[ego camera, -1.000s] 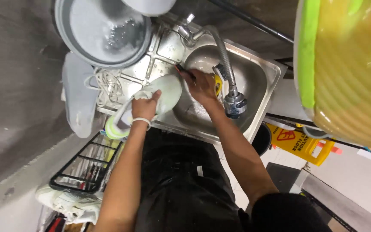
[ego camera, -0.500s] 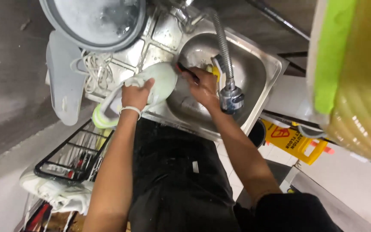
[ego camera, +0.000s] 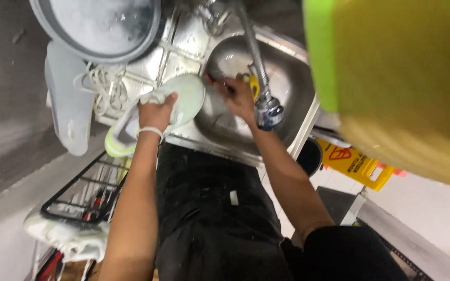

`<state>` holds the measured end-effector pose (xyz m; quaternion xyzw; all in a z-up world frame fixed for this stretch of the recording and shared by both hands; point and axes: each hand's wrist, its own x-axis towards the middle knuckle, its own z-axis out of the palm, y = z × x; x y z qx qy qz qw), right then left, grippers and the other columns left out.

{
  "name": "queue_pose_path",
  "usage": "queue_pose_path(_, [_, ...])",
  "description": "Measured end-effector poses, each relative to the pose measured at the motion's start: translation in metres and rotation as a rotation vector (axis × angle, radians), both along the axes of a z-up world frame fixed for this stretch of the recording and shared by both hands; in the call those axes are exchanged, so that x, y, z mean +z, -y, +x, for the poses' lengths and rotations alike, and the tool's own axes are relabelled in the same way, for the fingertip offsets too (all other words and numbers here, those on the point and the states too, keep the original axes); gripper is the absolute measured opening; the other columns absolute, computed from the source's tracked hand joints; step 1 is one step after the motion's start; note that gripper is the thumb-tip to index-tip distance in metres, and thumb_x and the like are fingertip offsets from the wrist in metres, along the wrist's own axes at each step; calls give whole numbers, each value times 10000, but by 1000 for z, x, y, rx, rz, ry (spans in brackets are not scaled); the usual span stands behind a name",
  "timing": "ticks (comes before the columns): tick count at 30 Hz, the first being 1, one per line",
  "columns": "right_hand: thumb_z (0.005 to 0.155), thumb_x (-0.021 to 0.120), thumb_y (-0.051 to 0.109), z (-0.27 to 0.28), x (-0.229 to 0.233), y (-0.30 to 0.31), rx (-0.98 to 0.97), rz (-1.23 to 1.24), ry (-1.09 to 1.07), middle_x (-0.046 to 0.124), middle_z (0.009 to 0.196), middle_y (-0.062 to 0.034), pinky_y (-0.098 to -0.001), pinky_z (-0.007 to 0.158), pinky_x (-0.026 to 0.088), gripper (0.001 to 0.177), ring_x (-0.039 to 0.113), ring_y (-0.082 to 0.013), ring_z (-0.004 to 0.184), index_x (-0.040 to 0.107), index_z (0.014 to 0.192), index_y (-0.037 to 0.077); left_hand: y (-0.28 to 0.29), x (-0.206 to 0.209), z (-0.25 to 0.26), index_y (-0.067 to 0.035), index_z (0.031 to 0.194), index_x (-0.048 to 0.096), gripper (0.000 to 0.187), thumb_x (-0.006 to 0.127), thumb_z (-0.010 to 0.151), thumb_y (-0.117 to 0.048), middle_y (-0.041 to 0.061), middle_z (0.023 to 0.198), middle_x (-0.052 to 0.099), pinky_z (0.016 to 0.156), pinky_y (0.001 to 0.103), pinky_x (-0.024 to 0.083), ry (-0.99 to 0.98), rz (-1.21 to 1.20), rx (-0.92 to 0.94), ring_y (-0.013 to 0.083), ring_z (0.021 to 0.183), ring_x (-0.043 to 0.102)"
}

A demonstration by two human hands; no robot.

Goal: The person scrubs a white sneaker with a brush and rinses it under running water in a sink. The person repeatedly scrubs the sole and upper of the shoe, then rinses it thoroughly.

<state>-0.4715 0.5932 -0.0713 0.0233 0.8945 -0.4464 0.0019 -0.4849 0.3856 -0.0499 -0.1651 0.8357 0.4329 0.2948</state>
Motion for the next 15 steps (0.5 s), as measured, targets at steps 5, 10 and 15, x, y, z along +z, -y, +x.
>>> queue_pose_path(5, [716,760,77,-26,-66,29,-229,-483,-619,629,672,-45,-196,572,485,260,628,-126,603,636,943,59,4,-14,0,16,1006,608,454,606,804,-391,167,1013,614,886,432,426,1,-49,-3,286,1015,557])
queue_pose_path(10, [814,567,224,2,-8,-2,-68,-49,-6,618,666,-100,-353,586,463,138,614,-296,666,648,822,112,2,-9,-7,38,1019,599,475,587,821,-394,194,1010,609,866,432,445,2,-35,-19,309,991,568])
queue_pose_path(15, [815,588,354,-11,7,15,27,128,-141,564,543,-39,-347,520,472,193,597,-274,550,598,711,192,11,-9,4,46,1029,598,465,584,823,-370,197,1032,602,861,435,447,19,-7,20,315,999,565])
